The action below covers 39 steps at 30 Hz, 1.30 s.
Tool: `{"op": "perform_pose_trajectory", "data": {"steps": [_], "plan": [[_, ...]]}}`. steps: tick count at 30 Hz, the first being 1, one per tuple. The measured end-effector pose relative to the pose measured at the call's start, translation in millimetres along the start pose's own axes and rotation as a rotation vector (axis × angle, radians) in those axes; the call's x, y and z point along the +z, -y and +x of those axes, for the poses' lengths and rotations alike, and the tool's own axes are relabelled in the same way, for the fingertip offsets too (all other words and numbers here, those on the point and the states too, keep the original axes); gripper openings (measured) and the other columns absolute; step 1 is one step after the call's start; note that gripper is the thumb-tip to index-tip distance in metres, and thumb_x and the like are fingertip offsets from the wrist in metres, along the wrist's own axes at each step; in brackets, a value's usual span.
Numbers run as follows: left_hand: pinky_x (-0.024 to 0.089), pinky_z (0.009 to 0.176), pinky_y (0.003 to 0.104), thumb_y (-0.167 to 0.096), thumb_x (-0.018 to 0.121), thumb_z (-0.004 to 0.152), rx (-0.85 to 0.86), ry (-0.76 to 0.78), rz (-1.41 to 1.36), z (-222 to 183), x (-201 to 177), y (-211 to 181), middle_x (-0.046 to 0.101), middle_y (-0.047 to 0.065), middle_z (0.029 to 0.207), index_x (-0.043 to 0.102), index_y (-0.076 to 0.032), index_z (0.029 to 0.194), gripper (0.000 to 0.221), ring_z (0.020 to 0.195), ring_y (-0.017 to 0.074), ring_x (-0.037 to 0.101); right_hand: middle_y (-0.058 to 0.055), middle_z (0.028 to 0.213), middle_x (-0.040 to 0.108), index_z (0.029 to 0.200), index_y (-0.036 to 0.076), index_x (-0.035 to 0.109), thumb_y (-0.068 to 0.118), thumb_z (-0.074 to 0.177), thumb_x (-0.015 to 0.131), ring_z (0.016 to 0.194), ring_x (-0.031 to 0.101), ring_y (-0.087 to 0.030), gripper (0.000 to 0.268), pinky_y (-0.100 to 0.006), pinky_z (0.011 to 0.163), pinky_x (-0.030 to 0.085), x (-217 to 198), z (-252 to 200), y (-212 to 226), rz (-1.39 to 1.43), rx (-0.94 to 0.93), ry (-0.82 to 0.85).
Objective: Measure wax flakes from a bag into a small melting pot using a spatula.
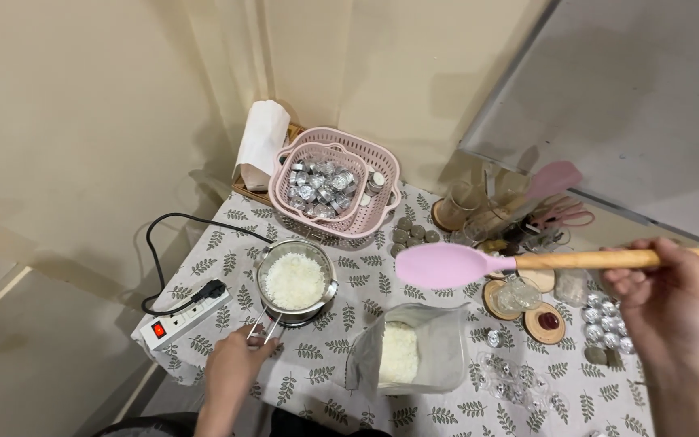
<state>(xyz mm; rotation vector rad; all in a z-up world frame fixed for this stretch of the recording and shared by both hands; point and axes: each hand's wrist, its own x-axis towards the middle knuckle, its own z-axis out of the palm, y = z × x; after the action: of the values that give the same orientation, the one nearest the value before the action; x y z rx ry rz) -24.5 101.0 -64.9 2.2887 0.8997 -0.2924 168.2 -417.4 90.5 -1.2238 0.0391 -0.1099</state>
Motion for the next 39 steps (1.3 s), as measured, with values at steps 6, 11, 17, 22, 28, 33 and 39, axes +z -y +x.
{"op": "perform_pose_trajectory", "data": {"steps": [6,11,17,22,28,33,39], "plan": [[0.059,0.080,0.038,-0.039,0.081,0.079,-0.026,0.015,-0.039,7.4,2.2,4.7,0.082,0.004,0.094,0.081,-0.016,0.105,0.034,0.084,0.0247,0.079,-0.024,0.104,0.068,0.101,-0.001,0.056,0.018,0.122,0.045,0.088,0.066,-0.021,0.031,-0.028,0.082,0.057,-8.6,-10.6,15.9,0.002,0.002,0.109],[0.061,0.087,0.040,-0.041,0.080,0.082,-0.036,0.047,0.013,2.8,5.2,-0.5,0.083,0.008,0.100,0.079,-0.012,0.113,0.043,0.091,0.0262,0.080,-0.025,0.098,0.068,0.102,-0.002,0.056,0.017,0.117,0.041,0.086,0.067,-0.022,0.028,-0.028,0.078,0.057,-25.7,-6.2,10.1,-0.074,-0.026,0.106],[0.021,0.121,0.048,-0.050,0.098,0.060,0.188,0.017,0.223,-47.1,-43.8,-64.4,0.021,0.026,0.162,0.012,-0.010,0.161,0.138,0.148,0.0382,0.023,-0.027,0.093,0.070,0.105,-0.004,0.054,0.017,0.110,0.049,0.063,0.066,-0.027,0.022,-0.035,0.055,0.056,81.9,-64.7,27.4,-0.424,-0.152,0.093],[0.016,0.126,0.044,-0.046,0.096,0.063,0.340,0.355,0.197,-77.3,-41.3,-97.9,0.011,0.014,0.167,0.007,-0.018,0.164,0.137,0.153,0.0305,0.014,-0.020,0.080,0.073,0.103,0.000,0.063,0.018,0.097,0.057,0.064,0.074,-0.024,0.020,-0.037,0.057,0.064,128.7,-99.9,-25.8,-0.853,-0.021,0.201],[0.025,0.125,0.038,-0.044,0.092,0.070,0.513,0.629,0.012,-67.6,30.3,-80.4,0.027,0.014,0.165,0.013,-0.010,0.160,0.124,0.153,0.0286,0.028,-0.008,0.074,0.078,0.107,0.007,0.069,0.025,0.093,0.059,0.064,0.077,-0.017,0.024,-0.028,0.056,0.064,146.9,-109.4,-65.3,-1.160,-0.056,0.451],[0.034,0.119,0.036,-0.043,0.087,0.079,0.678,0.490,-0.151,-65.5,43.5,-86.0,0.034,0.018,0.163,0.009,-0.004,0.160,0.119,0.148,0.0302,0.040,-0.008,0.070,0.080,0.104,0.005,0.071,0.027,0.093,0.063,0.060,0.078,-0.018,0.026,-0.028,0.054,0.064,159.7,-113.3,-81.8,-1.202,-0.019,0.478],[0.041,0.118,0.036,-0.033,0.077,0.080,0.414,0.627,0.041,-59.7,43.7,-89.8,0.038,0.013,0.161,0.001,-0.017,0.167,0.117,0.138,0.0307,0.053,-0.010,0.071,0.081,0.101,0.003,0.072,0.030,0.097,0.057,0.061,0.079,-0.019,0.031,-0.030,0.055,0.064,155.9,-113.7,-82.5,-1.026,0.191,0.375]]}}
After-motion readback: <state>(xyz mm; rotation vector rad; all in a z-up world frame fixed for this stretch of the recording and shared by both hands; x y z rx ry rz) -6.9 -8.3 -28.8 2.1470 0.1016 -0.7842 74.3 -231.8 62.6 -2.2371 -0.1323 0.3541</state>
